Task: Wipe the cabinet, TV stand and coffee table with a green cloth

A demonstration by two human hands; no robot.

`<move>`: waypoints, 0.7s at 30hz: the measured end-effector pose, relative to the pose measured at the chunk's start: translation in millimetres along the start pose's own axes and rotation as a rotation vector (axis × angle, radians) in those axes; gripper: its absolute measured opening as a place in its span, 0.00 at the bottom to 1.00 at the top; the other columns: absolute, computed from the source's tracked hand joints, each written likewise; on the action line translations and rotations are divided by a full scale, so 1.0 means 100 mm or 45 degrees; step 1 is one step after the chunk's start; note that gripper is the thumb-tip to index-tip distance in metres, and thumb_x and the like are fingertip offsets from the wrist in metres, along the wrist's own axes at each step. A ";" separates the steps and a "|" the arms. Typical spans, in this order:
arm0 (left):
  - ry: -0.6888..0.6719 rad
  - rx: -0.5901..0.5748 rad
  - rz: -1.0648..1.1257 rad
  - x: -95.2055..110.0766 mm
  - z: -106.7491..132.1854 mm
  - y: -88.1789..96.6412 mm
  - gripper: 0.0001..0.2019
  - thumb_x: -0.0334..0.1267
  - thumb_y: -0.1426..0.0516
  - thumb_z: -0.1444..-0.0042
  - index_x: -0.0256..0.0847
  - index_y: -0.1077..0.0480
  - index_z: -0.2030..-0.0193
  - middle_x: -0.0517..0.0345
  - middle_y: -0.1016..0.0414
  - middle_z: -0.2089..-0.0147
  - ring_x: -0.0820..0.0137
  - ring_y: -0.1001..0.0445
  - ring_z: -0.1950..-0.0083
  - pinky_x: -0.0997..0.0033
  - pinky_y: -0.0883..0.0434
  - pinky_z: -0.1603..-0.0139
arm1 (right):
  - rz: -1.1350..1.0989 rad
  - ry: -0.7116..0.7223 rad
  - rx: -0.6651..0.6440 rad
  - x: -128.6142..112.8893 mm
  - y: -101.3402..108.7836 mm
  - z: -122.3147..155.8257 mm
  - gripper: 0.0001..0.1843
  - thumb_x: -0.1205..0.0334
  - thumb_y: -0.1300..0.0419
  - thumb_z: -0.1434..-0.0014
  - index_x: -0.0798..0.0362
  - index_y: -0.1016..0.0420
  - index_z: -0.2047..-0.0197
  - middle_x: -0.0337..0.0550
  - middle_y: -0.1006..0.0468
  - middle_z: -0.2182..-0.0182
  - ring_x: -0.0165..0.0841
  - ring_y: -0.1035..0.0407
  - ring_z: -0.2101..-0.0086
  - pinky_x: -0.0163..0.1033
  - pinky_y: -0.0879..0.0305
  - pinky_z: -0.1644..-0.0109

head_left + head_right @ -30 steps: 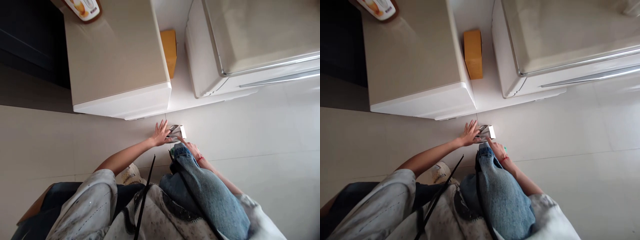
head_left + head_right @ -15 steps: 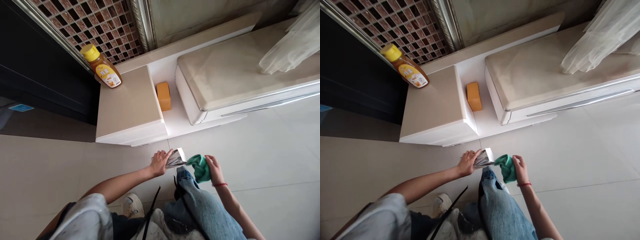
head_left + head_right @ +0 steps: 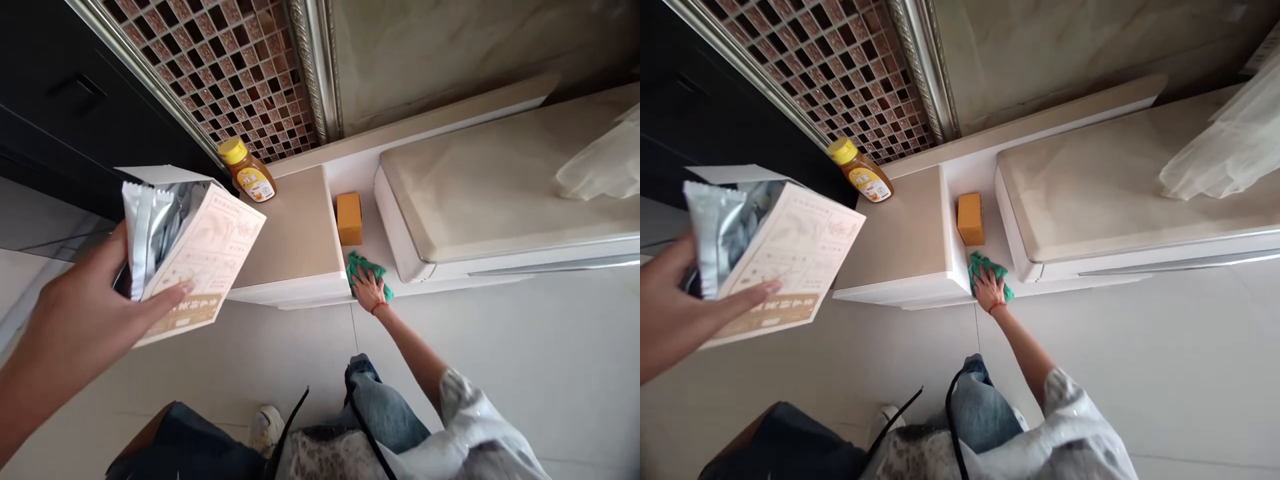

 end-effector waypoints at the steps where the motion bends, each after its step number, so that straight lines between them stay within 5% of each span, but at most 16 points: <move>1: 0.066 -0.045 -0.008 0.03 -0.14 -0.02 0.46 0.70 0.42 0.56 0.88 0.42 0.25 0.78 0.18 0.49 0.44 0.19 0.45 0.47 0.23 0.49 | 0.083 0.033 -0.083 -0.02 -0.05 -0.21 0.31 0.61 0.51 0.26 0.47 0.27 0.24 0.51 0.44 0.19 0.56 0.48 0.24 0.73 0.46 0.23; 5: 0.213 -0.308 0.011 0.20 -0.48 -0.26 0.47 0.65 0.43 0.54 0.66 0.34 0.23 0.66 0.16 0.49 0.52 0.17 0.48 0.57 0.23 0.48 | 0.184 0.092 -0.150 0.01 -0.06 -0.79 0.34 0.58 0.53 0.25 0.49 0.32 0.20 0.52 0.46 0.18 0.56 0.52 0.22 0.76 0.56 0.20; 9: 0.182 -0.404 0.039 0.31 -0.61 -0.50 0.41 0.58 0.43 0.50 0.63 0.32 0.26 0.67 0.15 0.42 0.58 0.17 0.45 0.64 0.25 0.46 | 0.151 0.070 -0.139 0.03 0.01 -0.82 0.35 0.62 0.49 0.29 0.49 0.30 0.22 0.54 0.43 0.20 0.58 0.49 0.25 0.72 0.43 0.25; 12: 0.129 -0.392 -0.005 0.31 -0.66 -0.61 0.38 0.58 0.42 0.50 0.66 0.32 0.28 0.69 0.15 0.41 0.57 0.17 0.44 0.63 0.25 0.46 | 0.140 0.097 -0.182 0.05 -0.02 -0.48 0.35 0.69 0.46 0.34 0.47 0.24 0.26 0.52 0.39 0.21 0.58 0.44 0.29 0.65 0.32 0.32; 16: 0.084 -0.459 0.078 0.37 -0.70 -0.73 0.39 0.56 0.40 0.50 0.65 0.33 0.27 0.67 0.16 0.38 0.58 0.17 0.44 0.65 0.25 0.44 | 0.077 0.206 -0.225 0.15 -0.21 0.34 0.33 0.76 0.46 0.38 0.45 0.17 0.36 0.48 0.31 0.26 0.52 0.37 0.33 0.58 0.30 0.36; 19: 0.098 -0.529 0.072 0.46 -0.76 -0.80 0.40 0.54 0.40 0.47 0.63 0.35 0.25 0.65 0.16 0.39 0.58 0.17 0.42 0.64 0.25 0.41 | -0.199 0.196 -0.320 0.24 -0.40 0.93 0.29 0.78 0.46 0.44 0.47 0.12 0.48 0.48 0.19 0.39 0.44 0.28 0.42 0.49 0.27 0.38; 21: 0.106 -0.570 0.078 0.48 -0.81 -0.86 0.40 0.54 0.40 0.45 0.60 0.36 0.23 0.61 0.17 0.38 0.56 0.18 0.41 0.61 0.24 0.39 | -0.401 0.093 -0.216 0.27 -0.41 1.12 0.26 0.75 0.47 0.45 0.49 0.12 0.52 0.48 0.17 0.47 0.41 0.26 0.49 0.46 0.25 0.39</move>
Point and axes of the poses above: each hand's wrist, its own z-axis away from the middle knuckle, its own y-axis out of the back of the hand, x = y × z, the point moved 5 cm from there along -z, towards the middle knuckle
